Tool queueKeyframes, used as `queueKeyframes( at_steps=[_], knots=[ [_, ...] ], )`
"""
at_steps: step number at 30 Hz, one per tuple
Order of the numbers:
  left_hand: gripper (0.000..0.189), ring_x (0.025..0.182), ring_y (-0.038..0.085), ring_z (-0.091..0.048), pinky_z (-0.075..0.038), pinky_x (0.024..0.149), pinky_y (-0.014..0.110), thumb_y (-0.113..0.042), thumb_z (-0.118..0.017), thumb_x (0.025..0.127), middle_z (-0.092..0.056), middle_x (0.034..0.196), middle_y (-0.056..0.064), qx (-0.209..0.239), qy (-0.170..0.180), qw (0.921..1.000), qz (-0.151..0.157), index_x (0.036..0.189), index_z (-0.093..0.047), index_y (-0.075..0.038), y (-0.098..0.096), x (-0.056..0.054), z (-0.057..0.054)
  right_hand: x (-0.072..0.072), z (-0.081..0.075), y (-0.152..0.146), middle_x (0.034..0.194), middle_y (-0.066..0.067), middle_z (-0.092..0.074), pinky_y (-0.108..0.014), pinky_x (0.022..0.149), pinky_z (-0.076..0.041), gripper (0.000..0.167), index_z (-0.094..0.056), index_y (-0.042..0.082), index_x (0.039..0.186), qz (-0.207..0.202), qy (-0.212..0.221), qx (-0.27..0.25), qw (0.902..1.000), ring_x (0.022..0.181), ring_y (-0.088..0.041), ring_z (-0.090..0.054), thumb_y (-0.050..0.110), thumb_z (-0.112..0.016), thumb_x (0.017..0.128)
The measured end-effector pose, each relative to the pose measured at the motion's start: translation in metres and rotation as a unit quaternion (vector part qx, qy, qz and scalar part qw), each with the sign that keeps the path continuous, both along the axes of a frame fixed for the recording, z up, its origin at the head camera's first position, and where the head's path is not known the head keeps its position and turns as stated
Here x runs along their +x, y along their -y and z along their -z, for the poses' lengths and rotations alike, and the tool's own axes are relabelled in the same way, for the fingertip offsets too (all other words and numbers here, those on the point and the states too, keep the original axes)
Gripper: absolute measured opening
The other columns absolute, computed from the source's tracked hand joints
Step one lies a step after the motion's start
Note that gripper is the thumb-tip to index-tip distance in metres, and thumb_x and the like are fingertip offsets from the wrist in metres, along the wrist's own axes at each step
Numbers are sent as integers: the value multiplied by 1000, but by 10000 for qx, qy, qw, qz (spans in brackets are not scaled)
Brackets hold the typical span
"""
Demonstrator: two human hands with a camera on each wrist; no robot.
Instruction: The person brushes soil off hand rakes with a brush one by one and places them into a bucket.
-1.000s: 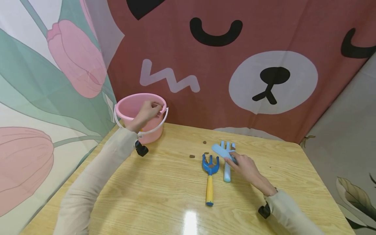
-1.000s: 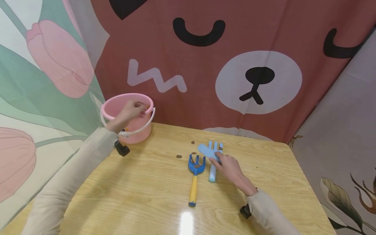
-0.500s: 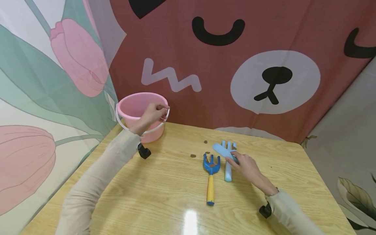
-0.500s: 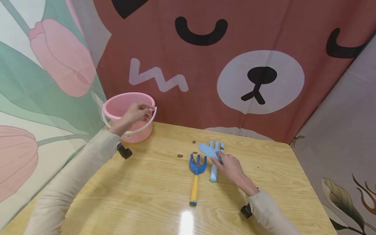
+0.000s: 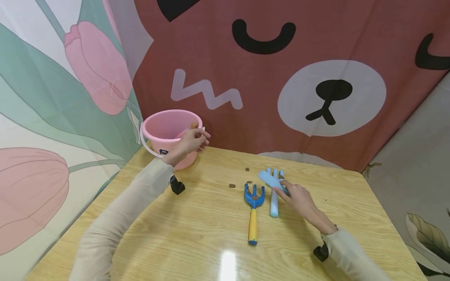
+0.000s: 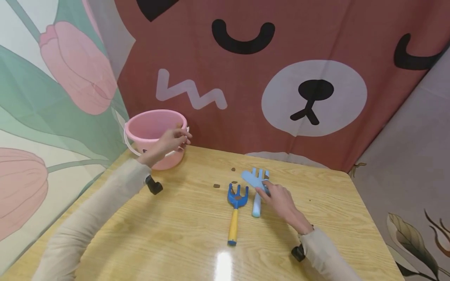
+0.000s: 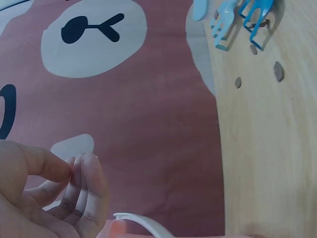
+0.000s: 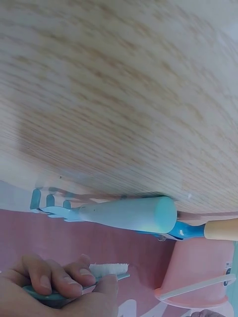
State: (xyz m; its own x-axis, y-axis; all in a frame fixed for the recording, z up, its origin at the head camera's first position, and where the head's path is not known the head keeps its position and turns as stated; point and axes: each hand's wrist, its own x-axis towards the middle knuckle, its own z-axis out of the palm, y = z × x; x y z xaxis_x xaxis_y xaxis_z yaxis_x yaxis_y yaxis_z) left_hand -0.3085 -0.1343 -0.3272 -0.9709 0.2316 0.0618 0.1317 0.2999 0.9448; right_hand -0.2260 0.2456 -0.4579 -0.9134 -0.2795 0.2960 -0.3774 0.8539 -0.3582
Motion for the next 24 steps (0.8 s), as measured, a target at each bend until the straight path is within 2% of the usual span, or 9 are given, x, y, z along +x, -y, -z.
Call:
queueKeyframes(
  at_steps=[6, 11, 15, 18, 24],
  knots=[
    [24, 73, 15, -58, -55, 74, 34, -6, -43, 104, -58, 91, 10, 166, 40, 9992, 356, 117, -57, 8, -5, 1, 15, 0, -1, -3, 46, 7, -38, -24, 41, -27, 50, -60, -7, 126, 38, 51, 11, 10000, 39, -6, -30, 37, -57, 101],
    [22, 72, 16, -59, -56, 78, 41, -3, -45, 102, -59, 89, 9, 175, 93, 9993, 319, 116, -58, 8, -14, 3, 21, 0, -2, -6, 46, 7, -38, -24, 40, -27, 51, -60, -7, 126, 36, 1, 37, 10000, 39, -6, -30, 37, -57, 101],
    [22, 69, 17, -61, -58, 70, 36, -2, -47, 100, -62, 87, 12, 18, 90, 9997, 247, 115, -60, 8, -19, 4, 26, 0, -3, -8, 45, 7, -38, -25, 40, -28, 50, -60, -7, 126, 30, -31, 33, 10000, 39, -6, -30, 36, -58, 101],
    [22, 69, 19, -62, -56, 62, 29, -1, -48, 100, -63, 87, 15, 70, 167, 9995, 258, 116, -60, 9, -23, 4, 33, 1, -3, -10, 46, 8, -39, -25, 40, -28, 50, -60, -6, 126, 64, -32, 40, 10000, 39, -7, -31, 36, -58, 100],
    [22, 74, 20, -63, -57, 69, 33, -4, -47, 101, -63, 95, 20, 4, 313, 9983, 483, 116, -59, 7, -28, 8, 47, 4, -3, -16, 45, 7, -38, -24, 40, -25, 49, -60, -6, 126, 125, -29, 4, 9999, 39, -7, -28, 35, -59, 100]
  ],
)
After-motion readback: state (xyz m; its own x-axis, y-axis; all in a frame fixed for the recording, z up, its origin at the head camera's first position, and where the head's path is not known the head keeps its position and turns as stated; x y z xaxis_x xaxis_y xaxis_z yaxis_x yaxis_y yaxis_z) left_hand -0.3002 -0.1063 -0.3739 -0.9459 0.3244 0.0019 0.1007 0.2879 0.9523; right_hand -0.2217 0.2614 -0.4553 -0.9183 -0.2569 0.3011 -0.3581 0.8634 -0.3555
